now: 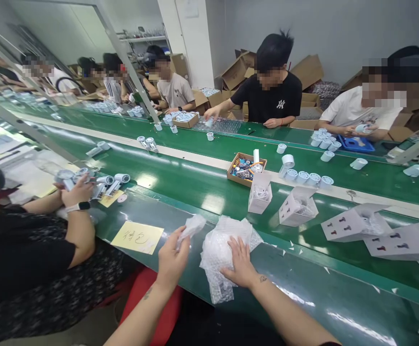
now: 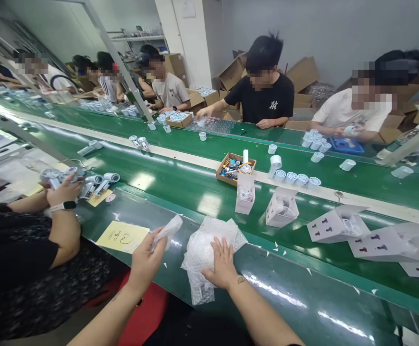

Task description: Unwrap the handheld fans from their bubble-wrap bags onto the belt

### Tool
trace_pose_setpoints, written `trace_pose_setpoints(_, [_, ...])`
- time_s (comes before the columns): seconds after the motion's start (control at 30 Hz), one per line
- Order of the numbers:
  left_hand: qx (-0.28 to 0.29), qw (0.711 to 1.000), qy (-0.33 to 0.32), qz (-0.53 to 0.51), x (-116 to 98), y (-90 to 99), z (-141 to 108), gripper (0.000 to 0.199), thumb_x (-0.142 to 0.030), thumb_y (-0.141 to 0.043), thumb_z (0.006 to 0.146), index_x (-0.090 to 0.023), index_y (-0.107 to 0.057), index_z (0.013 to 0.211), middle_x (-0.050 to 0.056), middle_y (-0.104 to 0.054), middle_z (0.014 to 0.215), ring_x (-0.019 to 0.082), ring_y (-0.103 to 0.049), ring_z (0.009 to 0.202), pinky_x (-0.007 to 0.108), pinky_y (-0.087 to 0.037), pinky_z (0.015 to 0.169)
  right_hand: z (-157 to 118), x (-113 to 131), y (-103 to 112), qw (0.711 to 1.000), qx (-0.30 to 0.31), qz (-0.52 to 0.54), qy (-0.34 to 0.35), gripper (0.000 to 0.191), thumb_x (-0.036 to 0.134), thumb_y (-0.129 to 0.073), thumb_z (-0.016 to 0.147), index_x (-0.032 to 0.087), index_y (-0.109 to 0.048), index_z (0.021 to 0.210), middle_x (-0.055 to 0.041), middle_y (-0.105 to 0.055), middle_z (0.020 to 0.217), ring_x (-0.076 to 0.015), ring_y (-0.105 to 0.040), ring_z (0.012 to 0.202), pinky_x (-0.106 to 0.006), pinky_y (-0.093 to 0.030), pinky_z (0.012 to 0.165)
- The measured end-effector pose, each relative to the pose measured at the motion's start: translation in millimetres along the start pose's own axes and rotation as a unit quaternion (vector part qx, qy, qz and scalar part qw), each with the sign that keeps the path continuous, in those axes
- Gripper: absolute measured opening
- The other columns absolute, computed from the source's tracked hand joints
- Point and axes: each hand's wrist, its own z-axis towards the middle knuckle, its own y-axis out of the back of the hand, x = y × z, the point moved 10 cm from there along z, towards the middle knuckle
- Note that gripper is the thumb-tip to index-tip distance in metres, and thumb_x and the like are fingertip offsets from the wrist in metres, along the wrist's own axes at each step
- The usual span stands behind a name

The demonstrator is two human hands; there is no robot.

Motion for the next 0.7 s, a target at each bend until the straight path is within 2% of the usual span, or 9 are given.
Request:
trace_pose_setpoints(0.07, [0.037, 0.995, -0.095, 0.011, -50.6, -26.7, -4.0, 0.026, -0.032, -0.048, 0.088, -0.017, -0.065, 0.102, 0.013, -0.066, 0.126, 0.027, -0.058, 0.123, 0.044, -0.046, 0.105, 2.7, -0.6, 3.0, 0.994, -0.063, 0.087, 0.013, 0.089, 0.034, -0.076, 0.056, 0.012, -0.047, 0.137, -0.0192, -0.037, 0.153, -0.0413, -0.016, 0.146, -0.064, -0.003, 0.116])
trace_pose_setpoints(0.13, [0.159, 0.976, -0.137, 0.054, -77.9, -76.8, -21.6, 0.019, -0.031, -0.053, 0.086, -0.016, -0.066, 0.088, 0.016, -0.062, 0.132, 0.032, -0.049, 0.131, 0.050, -0.039, 0.111, -1.2, -8.3, 11.4, 0.982, -0.120, 0.145, 0.021, 0.072, 0.037, -0.074, 0.058, 0.016, -0.057, 0.125, -0.0167, -0.056, 0.136, -0.0384, -0.039, 0.136, -0.060, -0.022, 0.114])
trace_pose_setpoints(0.2, [0.303, 0.941, -0.106, 0.102, -76.2, -124.1, -47.9, 0.027, -0.041, -0.059, 0.085, -0.016, -0.067, 0.090, 0.019, -0.058, 0.137, 0.037, -0.045, 0.134, 0.057, -0.038, 0.109, -13.9, -24.4, 28.1, 0.969, -0.183, 0.167, 0.012, 0.050, 0.037, -0.059, 0.073, 0.018, -0.058, 0.119, -0.0136, -0.065, 0.121, -0.0308, -0.057, 0.118, -0.051, -0.041, 0.105])
trace_pose_setpoints(0.27, [0.386, 0.910, -0.082, 0.130, -67.8, -147.1, -70.3, 0.040, -0.053, -0.059, 0.085, -0.019, -0.068, 0.103, 0.017, -0.050, 0.145, 0.042, -0.036, 0.139, 0.065, -0.034, 0.107, -35.9, -45.2, 55.1, 0.945, -0.272, 0.179, -0.017, 0.041, 0.029, -0.042, 0.080, 0.017, -0.057, 0.117, -0.0137, -0.066, 0.112, -0.0273, -0.062, 0.105, -0.048, -0.049, 0.094])
trace_pose_setpoints(0.33, [0.389, 0.904, -0.097, 0.147, -64.1, -149.5, -77.6, 0.039, -0.054, -0.052, 0.090, -0.024, -0.066, 0.112, 0.010, -0.044, 0.151, 0.042, -0.023, 0.144, 0.070, -0.023, 0.110, -59.2, -57.2, 83.1, 0.916, -0.357, 0.177, -0.041, 0.038, 0.024, -0.037, 0.081, 0.017, -0.058, 0.111, -0.0146, -0.064, 0.109, -0.0284, -0.060, 0.104, -0.052, -0.048, 0.094])
trace_pose_setpoints(0.4, [0.376, 0.904, -0.124, 0.162, -60.3, -147.6, -78.4, 0.031, -0.044, -0.048, 0.094, -0.027, -0.065, 0.114, 0.006, -0.044, 0.151, 0.041, -0.018, 0.146, 0.073, -0.013, 0.111, -66.1, -44.1, 100.5, 0.913, -0.378, 0.154, -0.013, 0.031, 0.023, -0.040, 0.081, 0.019, -0.062, 0.102, -0.0140, -0.064, 0.110, -0.0293, -0.057, 0.110, -0.053, -0.044, 0.100])
trace_pose_setpoints(0.53, [0.387, 0.901, -0.145, 0.131, -45.3, -147.0, -80.4, 0.036, -0.020, -0.051, 0.088, -0.024, -0.061, 0.122, 0.009, -0.048, 0.148, 0.038, -0.029, 0.143, 0.069, -0.021, 0.112, -27.5, 28.3, 69.4, 0.976, -0.162, 0.039, 0.140, 0.038, 0.029, -0.041, 0.092, 0.022, -0.060, 0.124, -0.0118, -0.061, 0.131, -0.0278, -0.051, 0.126, -0.049, -0.037, 0.111])
trace_pose_setpoints(0.63, [0.265, 0.954, -0.119, 0.078, -30.5, -111.0, -57.8, 0.036, -0.018, -0.036, 0.092, -0.020, -0.064, 0.115, 0.011, -0.064, 0.127, 0.026, -0.050, 0.130, 0.049, -0.034, 0.113, -8.7, 44.8, 37.8, 0.985, -0.062, -0.001, 0.159, 0.053, 0.039, -0.056, 0.088, 0.020, -0.053, 0.137, -0.0161, -0.051, 0.144, -0.0381, -0.041, 0.137, -0.061, -0.030, 0.113])
trace_pose_setpoints(0.7, [0.184, 0.977, -0.014, 0.106, 1.3, -78.5, -36.8, 0.037, -0.024, -0.032, 0.094, -0.020, -0.064, 0.111, 0.013, -0.068, 0.118, 0.023, -0.057, 0.121, 0.041, -0.040, 0.108, -5.5, 42.9, 23.8, 0.987, -0.031, -0.018, 0.157, 0.061, 0.039, -0.065, 0.082, 0.016, -0.053, 0.137, -0.0202, -0.045, 0.148, -0.0449, -0.032, 0.140, -0.069, -0.022, 0.113])
